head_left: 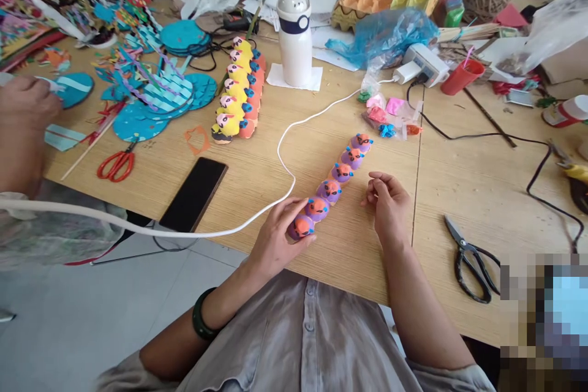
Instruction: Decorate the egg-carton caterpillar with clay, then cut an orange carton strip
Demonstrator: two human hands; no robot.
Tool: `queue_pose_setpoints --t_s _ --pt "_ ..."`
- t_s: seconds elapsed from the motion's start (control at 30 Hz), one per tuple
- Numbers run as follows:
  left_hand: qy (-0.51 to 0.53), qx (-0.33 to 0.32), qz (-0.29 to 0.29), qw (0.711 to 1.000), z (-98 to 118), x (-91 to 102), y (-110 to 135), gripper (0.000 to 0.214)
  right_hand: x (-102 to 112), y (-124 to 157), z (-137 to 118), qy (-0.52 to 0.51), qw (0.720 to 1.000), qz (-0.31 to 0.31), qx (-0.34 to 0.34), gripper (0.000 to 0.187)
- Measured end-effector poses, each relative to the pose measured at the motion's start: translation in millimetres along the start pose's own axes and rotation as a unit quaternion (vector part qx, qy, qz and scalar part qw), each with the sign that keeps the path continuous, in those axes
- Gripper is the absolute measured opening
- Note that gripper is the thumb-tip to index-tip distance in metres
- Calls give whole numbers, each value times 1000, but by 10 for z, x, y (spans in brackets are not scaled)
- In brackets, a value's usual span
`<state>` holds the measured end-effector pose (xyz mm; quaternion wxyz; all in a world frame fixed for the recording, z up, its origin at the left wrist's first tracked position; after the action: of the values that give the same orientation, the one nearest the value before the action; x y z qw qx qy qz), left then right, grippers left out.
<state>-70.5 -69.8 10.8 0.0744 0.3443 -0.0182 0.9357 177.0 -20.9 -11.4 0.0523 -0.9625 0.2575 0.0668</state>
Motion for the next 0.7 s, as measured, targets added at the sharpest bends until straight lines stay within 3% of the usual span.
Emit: queue_pose_setpoints --t_s 0.2,0.37,0.5,0.63,0.7 --pt "26 15 -11 999 133 -291 -182 92 -9 -10 3 5 1000 -5 4 17" --pt "27 36 -5 999 191 -404 -251 108 -20 -11 4 12 1000 -10 1 18" --pt "34 30 -4 999 197 -431 -252 104 -21 -11 22 16 1000 -17 -1 18" --pt "66 27 -8 997 170 -407 -223 84 4 -3 57 22 999 -24 -23 17" --pt "71 29 -9 997 158 -385 -216 79 8 19 27 40 999 -35 1 17"
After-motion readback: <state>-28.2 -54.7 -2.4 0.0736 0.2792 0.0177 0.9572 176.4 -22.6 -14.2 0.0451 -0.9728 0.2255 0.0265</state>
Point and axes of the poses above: each hand's wrist, its own y-axis away from the middle knuckle, its own x-axis out of the back of the hand, z = x × y, the point moved 4 cm from there along -y, towards the middle knuckle, and after that the axes turned 15 degrees about x, right-handed, at the moved point
